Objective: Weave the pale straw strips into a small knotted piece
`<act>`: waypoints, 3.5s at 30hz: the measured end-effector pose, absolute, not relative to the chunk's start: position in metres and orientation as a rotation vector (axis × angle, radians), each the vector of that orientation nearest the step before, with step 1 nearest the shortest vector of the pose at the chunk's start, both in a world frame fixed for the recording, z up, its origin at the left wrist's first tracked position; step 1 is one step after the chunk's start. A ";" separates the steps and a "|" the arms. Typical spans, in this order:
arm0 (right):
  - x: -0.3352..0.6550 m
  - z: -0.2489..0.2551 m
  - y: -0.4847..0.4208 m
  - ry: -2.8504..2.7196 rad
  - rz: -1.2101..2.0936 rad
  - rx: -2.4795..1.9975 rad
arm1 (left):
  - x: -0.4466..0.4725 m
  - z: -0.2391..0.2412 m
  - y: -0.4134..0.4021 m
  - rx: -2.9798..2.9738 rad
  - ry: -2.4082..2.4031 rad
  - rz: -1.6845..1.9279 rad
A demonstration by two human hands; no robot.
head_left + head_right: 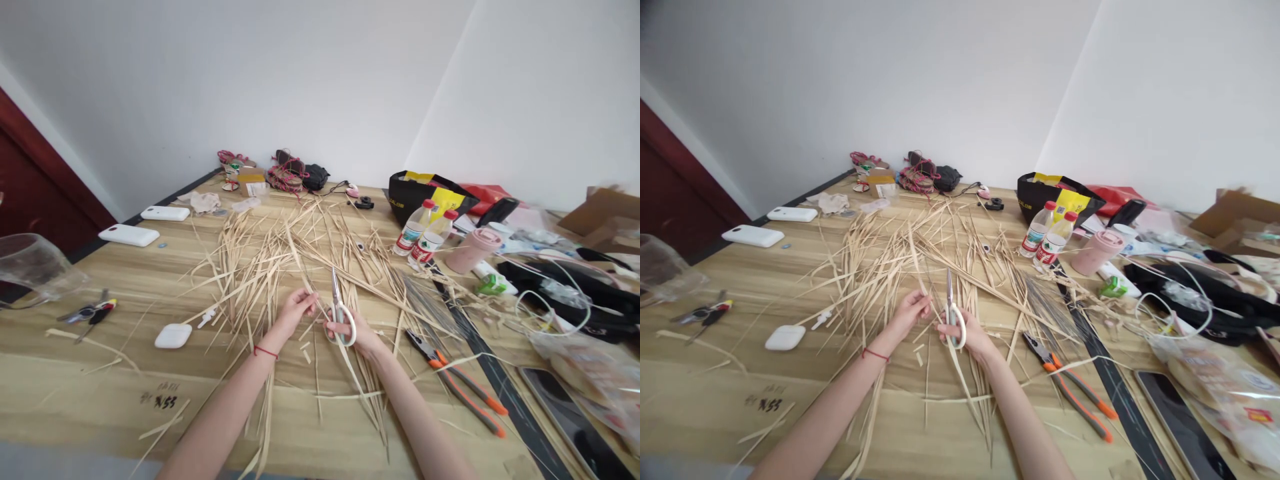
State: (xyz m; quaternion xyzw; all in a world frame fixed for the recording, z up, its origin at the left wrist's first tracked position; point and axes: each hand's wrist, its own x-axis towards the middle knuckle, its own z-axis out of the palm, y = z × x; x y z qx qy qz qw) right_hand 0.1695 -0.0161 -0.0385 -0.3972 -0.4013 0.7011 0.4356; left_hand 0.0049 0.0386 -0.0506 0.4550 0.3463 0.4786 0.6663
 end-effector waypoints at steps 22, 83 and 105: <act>0.167 -0.046 -0.015 -1.106 1.700 -1.030 | -0.002 -0.047 0.046 1.241 0.957 1.216; 0.164 -0.051 -0.014 -1.198 1.583 -1.062 | 0.004 -0.048 0.041 1.103 0.883 1.113; 0.164 -0.053 -0.013 -1.135 1.523 -1.078 | 0.007 -0.049 0.040 1.047 0.836 1.059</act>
